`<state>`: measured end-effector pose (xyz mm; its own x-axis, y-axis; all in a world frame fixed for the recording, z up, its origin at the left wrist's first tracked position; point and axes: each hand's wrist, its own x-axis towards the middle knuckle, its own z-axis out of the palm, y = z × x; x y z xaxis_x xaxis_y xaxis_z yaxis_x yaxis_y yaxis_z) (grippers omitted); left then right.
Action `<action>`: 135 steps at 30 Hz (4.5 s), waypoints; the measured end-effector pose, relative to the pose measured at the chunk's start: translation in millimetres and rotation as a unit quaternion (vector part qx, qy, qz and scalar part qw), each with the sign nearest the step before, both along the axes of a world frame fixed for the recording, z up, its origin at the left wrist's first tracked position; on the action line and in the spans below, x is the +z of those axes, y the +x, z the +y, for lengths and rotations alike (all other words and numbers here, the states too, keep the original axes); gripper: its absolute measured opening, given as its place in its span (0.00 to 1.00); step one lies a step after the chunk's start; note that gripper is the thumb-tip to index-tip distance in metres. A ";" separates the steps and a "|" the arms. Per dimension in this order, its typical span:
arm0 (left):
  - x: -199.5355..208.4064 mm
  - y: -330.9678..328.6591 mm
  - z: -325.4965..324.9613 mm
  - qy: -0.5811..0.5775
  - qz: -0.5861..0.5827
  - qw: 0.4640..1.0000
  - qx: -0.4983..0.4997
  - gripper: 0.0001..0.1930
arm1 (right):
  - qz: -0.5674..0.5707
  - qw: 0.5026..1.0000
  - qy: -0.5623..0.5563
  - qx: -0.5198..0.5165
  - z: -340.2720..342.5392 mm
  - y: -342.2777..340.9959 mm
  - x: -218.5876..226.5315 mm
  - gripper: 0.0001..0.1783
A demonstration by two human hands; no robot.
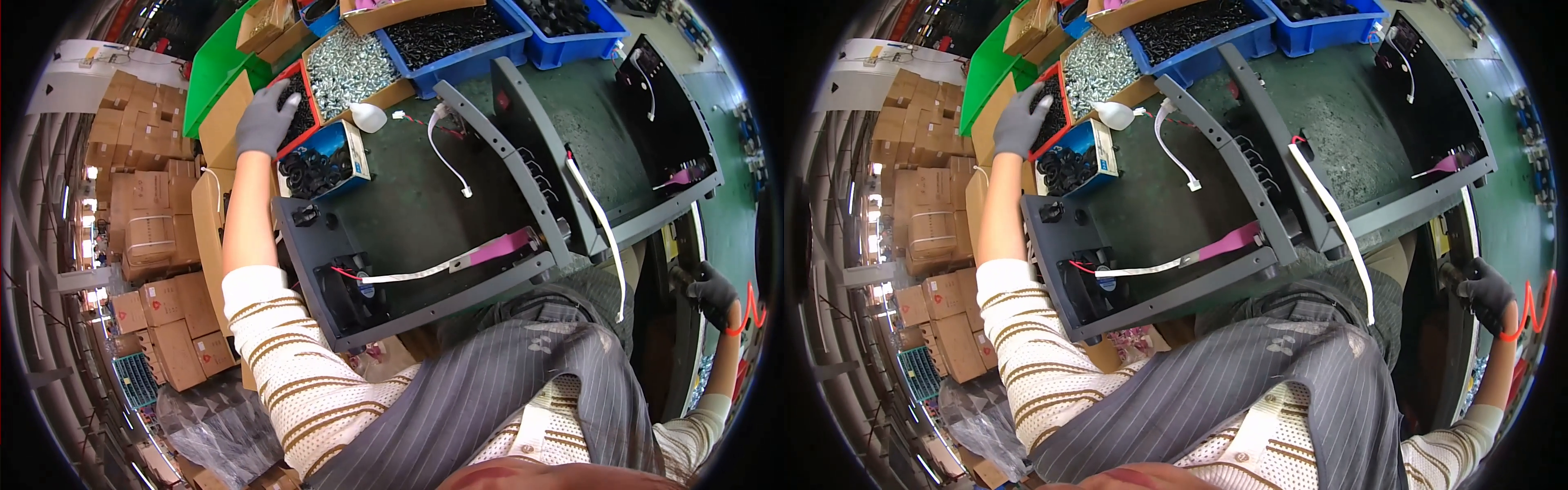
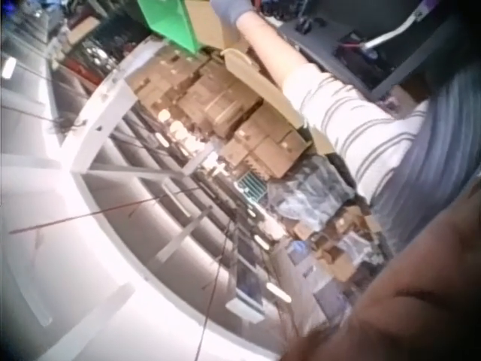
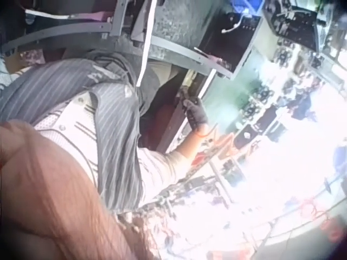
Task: Assemble and screw together metal housing components for an electronic device.
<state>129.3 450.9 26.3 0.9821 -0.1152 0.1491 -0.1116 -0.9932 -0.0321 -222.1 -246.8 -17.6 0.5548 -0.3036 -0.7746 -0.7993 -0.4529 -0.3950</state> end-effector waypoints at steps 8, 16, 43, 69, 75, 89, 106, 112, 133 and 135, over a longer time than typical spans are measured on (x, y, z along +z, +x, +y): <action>-31.3 20.8 23.4 0.019 0.028 0.996 0.085 0.25 | -0.020 0.997 0.059 -0.042 12.8 3.3 5.0 0.17; -41.8 28.8 52.9 -0.057 0.021 0.997 0.050 0.16 | -0.035 0.995 0.082 -0.038 1.7 -1.2 -5.5 0.24; -24.3 24.8 104.2 -0.891 0.194 0.398 0.100 0.13 | 0.076 0.978 0.177 -0.076 18.3 10.4 7.5 0.33; 84.3 -102.3 -226.7 -0.726 0.400 0.543 -0.135 0.17 | 0.024 0.990 0.099 0.096 49.6 -49.2 116.7 0.20; 72.5 -124.9 -292.3 -0.707 0.490 0.479 -0.177 0.19 | -0.339 0.904 0.231 0.123 82.4 -66.4 35.0 0.26; 63.8 -173.2 -377.8 -0.601 0.572 0.529 -0.179 0.20 | -0.301 0.828 0.457 -0.123 108.3 -60.8 -1.4 0.39; 67.3 -194.2 -416.4 -0.601 0.584 0.507 -0.203 0.18 | -0.405 0.824 0.394 -0.032 106.2 -56.7 46.6 0.38; 69.8 -198.1 -424.6 -0.566 0.523 0.585 -0.255 0.17 | -0.383 0.815 0.433 -0.031 98.1 -57.1 42.0 0.40; 58.2 -163.6 -451.0 -0.214 0.150 0.861 -0.436 0.23 | -0.390 0.873 0.280 -0.088 46.3 -37.6 36.5 0.23; 48.5 -154.1 -458.2 -0.174 0.164 0.868 -0.435 0.26 | -0.333 0.884 0.319 -0.077 43.3 -35.5 38.9 0.23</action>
<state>-24.8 -7.3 74.8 0.5417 -0.8389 0.0528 -0.7712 -0.4710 0.4283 -257.6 -203.5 21.3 0.9421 -0.0352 -0.3336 -0.3270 0.1255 -0.9367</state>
